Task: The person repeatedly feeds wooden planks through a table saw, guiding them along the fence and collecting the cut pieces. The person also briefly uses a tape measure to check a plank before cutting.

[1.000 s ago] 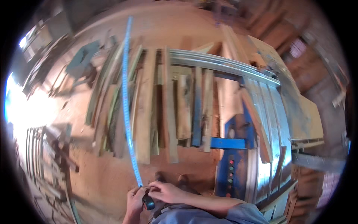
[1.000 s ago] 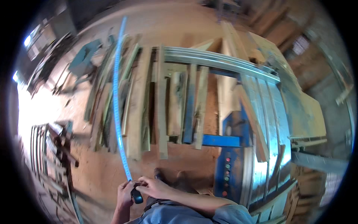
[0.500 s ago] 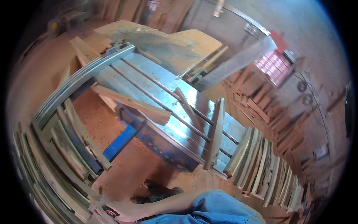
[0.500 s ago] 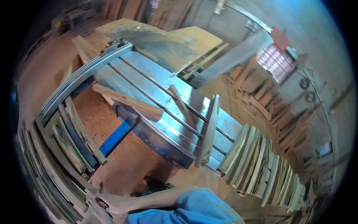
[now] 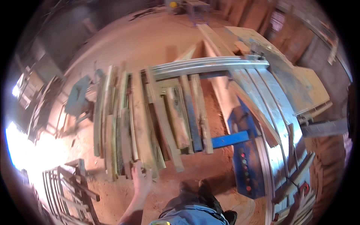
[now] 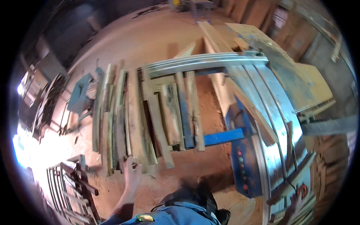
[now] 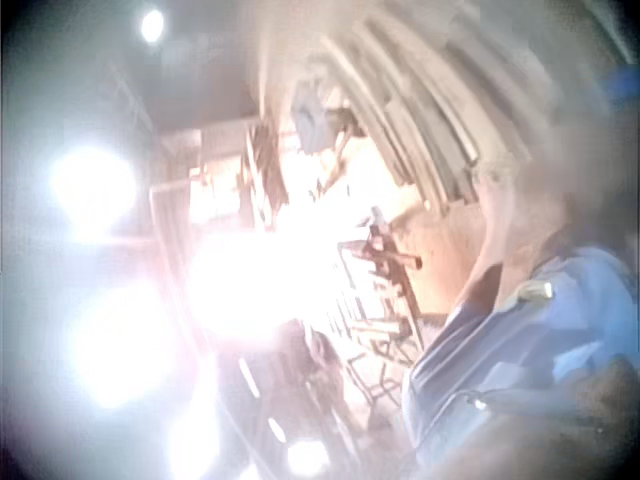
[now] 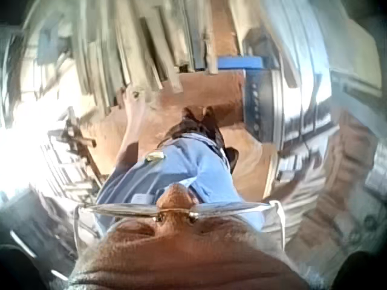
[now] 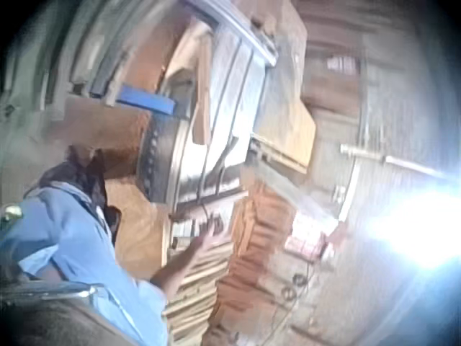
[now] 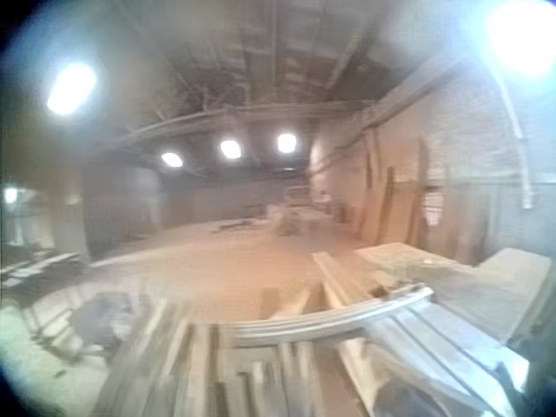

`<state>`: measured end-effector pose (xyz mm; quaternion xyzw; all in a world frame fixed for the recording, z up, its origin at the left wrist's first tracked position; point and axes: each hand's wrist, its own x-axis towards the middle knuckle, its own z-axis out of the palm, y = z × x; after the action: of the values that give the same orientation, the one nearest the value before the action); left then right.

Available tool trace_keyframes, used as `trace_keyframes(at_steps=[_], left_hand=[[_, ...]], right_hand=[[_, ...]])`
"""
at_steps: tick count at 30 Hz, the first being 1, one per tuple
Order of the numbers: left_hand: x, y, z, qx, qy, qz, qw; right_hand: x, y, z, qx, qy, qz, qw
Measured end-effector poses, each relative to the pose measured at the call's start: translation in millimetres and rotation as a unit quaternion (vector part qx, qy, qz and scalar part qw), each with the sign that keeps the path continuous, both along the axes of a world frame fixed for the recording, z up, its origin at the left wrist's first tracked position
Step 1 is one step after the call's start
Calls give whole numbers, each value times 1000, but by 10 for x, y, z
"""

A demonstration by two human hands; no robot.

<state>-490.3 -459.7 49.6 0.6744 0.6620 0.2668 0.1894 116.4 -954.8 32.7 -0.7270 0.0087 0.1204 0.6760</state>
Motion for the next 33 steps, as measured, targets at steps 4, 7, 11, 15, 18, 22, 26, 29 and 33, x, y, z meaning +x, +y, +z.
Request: trace_keyframes(at_steps=[4, 7, 11, 15, 18, 22, 26, 29, 33], left_hand=[[-155, -73, 12, -169, -87, 38, 981], [-256, -99, -295, -119, -160, 50, 979], [-220, -23, -189, -185, -301, 110, 929], [-216, -230, 79, -331, -361, 139, 861], [-272, -287, -139, -368, -561, 146, 726], [-149, -316, -193, -281, -622, 139, 717], [-35, -269, 181, -208, -618, 145, 744], [-82, -235, 539, -243, -711, 109, 651], [-118, -137, 917, -263, -853, -18, 450]], right_hand=[[837, -971, -884, -67, 92, 23, 993], [626, -626, -1108, -103, 72, 18, 992], [569, -739, -1083, -208, 15, -5, 978], [660, -783, -1164, -622, -154, 72, 764], [767, -815, -741, -632, -142, 43, 760], [484, 37, -81, -516, -233, 6, 825], [-251, 961, 650, -347, -252, 34, 903], [-562, 1358, 809, -280, -214, 68, 933], [-1026, 1844, 752, -235, -197, 109, 946]])
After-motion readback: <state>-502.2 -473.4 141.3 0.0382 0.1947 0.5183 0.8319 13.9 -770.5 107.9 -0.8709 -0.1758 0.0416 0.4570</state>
